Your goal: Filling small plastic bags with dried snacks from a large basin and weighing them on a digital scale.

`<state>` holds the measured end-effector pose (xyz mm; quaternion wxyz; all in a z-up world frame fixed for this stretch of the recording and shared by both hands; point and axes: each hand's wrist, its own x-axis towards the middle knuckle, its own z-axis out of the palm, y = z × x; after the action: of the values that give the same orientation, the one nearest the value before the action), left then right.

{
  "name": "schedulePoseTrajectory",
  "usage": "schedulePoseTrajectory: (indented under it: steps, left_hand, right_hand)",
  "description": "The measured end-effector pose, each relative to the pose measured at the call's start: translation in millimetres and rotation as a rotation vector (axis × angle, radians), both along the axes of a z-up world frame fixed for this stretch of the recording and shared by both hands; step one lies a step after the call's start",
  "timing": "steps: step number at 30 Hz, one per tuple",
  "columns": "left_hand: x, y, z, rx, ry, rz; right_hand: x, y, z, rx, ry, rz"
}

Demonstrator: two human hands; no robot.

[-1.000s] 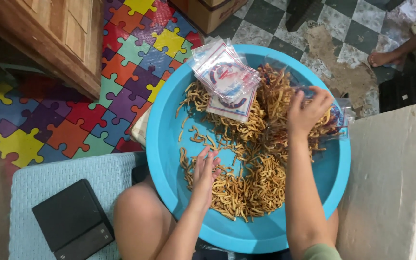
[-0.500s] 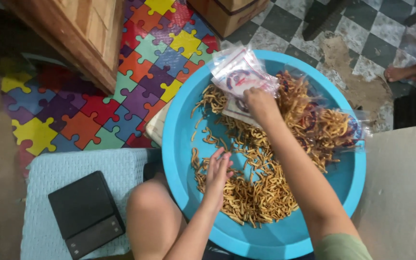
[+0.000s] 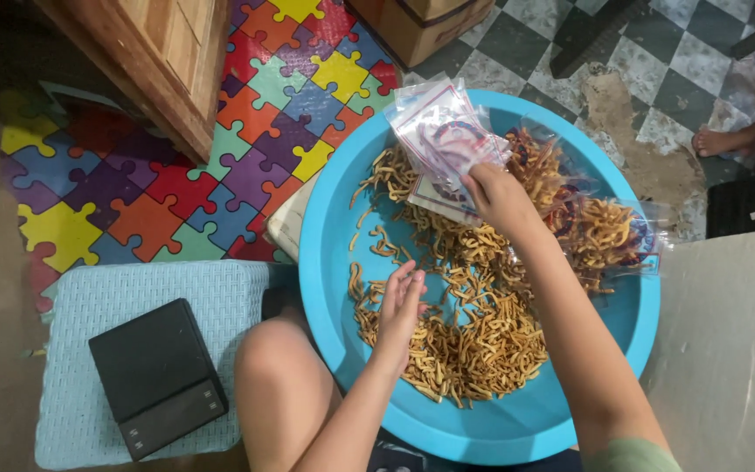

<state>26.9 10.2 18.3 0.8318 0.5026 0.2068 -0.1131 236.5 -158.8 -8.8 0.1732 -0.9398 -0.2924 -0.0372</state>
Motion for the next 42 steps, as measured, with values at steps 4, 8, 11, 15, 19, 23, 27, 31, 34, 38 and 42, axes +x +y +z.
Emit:
schedulePoseTrajectory:
  steps: [4,8,11,15,19,23,27,31,34,38,42]
  left_hand:
    - [10.5,-0.1,-27.9,0.090,0.017,0.053]
    - [13.7,11.5,2.7,0.326,-0.123,-0.033]
    - [12.0,6.4,-18.9,0.267,-0.268,-0.222]
    - [-5.1,-0.1,-23.1,0.123,-0.319,-0.579]
    - [-21.2,-5.0,-12.1,0.070,-0.352,-0.745]
    - [-28.9,-9.9,-15.0,-0.097,-0.103,-0.724]
    - [-18.4,2.2,-52.4,0.366,-0.098,-0.609]
    - [-9.6,-0.9,-112.3,0.942,-0.116,-0.564]
    - [-14.1,-12.3,-100.7,0.969,-0.266,-0.557]
    - [-19.0,-19.5,-73.3,0.683,-0.325,-0.579]
    - [-7.4,-6.9,-127.6,0.387,-0.340,-0.509]
  right_hand:
    - [-59.9,-6.2,66.8,0.098,0.082,0.058]
    - [-119.0,-24.4,137.4,0.360,0.490,0.184]
    - [-140.7,-39.0,160.3,0.463,0.657,0.188]
    - [-161.6,-53.3,172.7,0.565,0.751,0.116]
    - [-185.5,-78.6,132.0,0.696,0.765,0.108]
    - [-199.2,-110.2,52.0,0.797,0.741,-0.071]
    - [-214.7,-101.8,30.6,0.714,0.448,-0.394]
    - [-229.5,-101.5,-53.5,0.535,0.147,-0.647]
    - [-250.8,-48.7,-66.2,0.770,0.264,-0.471]
    - [-270.3,7.9,-43.1,0.926,0.645,-0.346]
    - [-265.1,3.6,-70.9,1.042,0.680,-0.328]
